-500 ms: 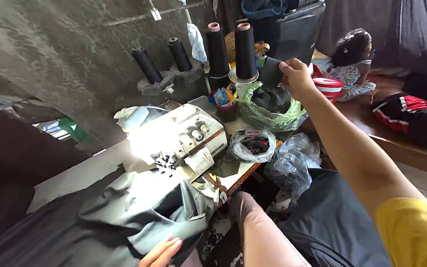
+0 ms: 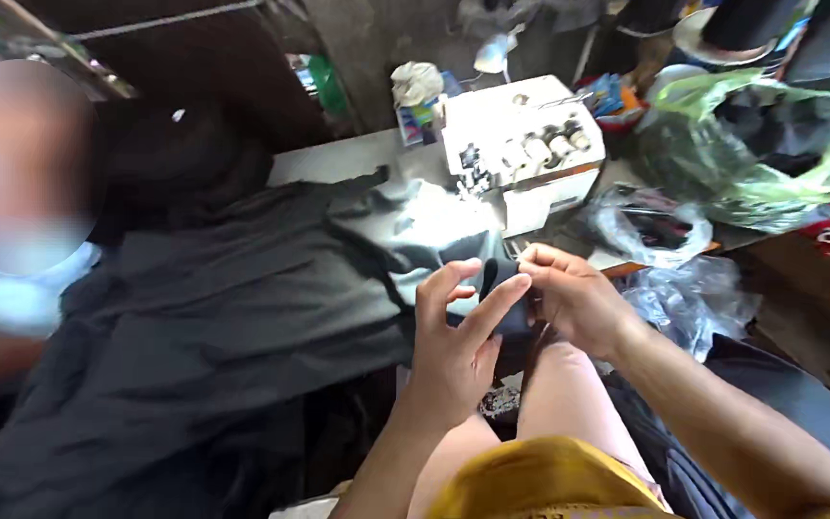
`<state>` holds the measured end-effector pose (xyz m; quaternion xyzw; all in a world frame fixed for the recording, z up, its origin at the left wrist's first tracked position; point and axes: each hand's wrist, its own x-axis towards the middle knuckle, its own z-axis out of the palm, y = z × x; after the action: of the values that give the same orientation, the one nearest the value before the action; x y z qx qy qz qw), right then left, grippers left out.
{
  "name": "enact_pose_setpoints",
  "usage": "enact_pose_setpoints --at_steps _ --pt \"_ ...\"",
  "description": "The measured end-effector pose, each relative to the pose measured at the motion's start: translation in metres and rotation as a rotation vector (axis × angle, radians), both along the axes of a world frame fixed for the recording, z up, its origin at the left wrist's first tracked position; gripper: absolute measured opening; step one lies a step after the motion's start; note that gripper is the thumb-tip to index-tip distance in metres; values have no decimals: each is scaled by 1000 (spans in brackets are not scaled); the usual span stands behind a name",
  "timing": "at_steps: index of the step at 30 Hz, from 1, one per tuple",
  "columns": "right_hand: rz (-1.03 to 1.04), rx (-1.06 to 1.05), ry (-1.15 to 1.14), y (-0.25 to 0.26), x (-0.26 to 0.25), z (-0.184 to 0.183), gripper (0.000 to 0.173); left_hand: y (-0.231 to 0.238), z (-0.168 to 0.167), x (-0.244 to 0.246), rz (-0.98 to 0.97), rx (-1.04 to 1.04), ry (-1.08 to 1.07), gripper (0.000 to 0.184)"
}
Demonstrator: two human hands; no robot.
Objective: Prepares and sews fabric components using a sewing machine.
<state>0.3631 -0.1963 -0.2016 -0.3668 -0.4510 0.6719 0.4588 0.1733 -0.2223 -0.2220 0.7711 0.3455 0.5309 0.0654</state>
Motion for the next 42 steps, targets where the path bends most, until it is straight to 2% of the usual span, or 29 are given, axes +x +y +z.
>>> enact_pose_setpoints --at_steps 2,4,6,8,9,11,13,15,18,22,25,28,31,34,36,38,40,42 --pt "100 -68 50 -7 -13 -13 19 1 1 -20 -35 8 82 21" --pt "191 -65 -1 -10 -19 -22 21 1 4 -30 -72 -53 55 10" --pt "228 61 -186 -10 -20 -28 26 -1 7 -30 -85 -207 -133 17" --pt "108 237 -347 -8 -18 -39 29 -2 9 -24 -106 -488 -428 8" --pt "58 273 -334 -7 -17 -42 31 -1 9 -22 -122 -639 -590 6" --pt "70 239 -149 -4 -13 -42 36 1 7 -16 -144 -807 -812 12" --pt "111 217 -24 -7 -14 -40 29 2 0 -11 -162 -835 -875 12" --pt "67 256 -61 -11 -19 -37 14 2 -5 -7 -179 -858 -903 13" --pt "-67 272 -60 -11 -24 -40 7 1 -3 -4 -191 -916 -938 16" --pt "-175 222 -7 -6 -19 -40 7 -6 -4 -9 -257 -981 -890 18" --pt "-176 210 -3 -5 -15 -37 8 -11 -7 -9 -285 -966 -901 16" --pt "-251 191 -118 -9 -17 -25 10 -10 -8 -2 -278 -964 -939 14" --pt "-368 420 -311 -10 -16 -37 28 -8 -10 7 -242 -956 -1019 12" --pt "-410 509 -284 -14 -15 -38 23 -7 -12 12 -215 -963 -1105 12" --pt "-401 454 -232 -15 -14 -40 18 -6 -15 11 -224 -962 -1141 13" --pt "-356 254 -151 -13 -10 -44 8 -6 -17 8 -234 -952 -1154 13" --pt "-222 7 -57 -11 -3 -46 20 -6 -16 6 -219 -952 -1148 14" --pt "-71 -137 21 -10 2 -47 29 -6 -16 4 -194 -963 -1135 16"
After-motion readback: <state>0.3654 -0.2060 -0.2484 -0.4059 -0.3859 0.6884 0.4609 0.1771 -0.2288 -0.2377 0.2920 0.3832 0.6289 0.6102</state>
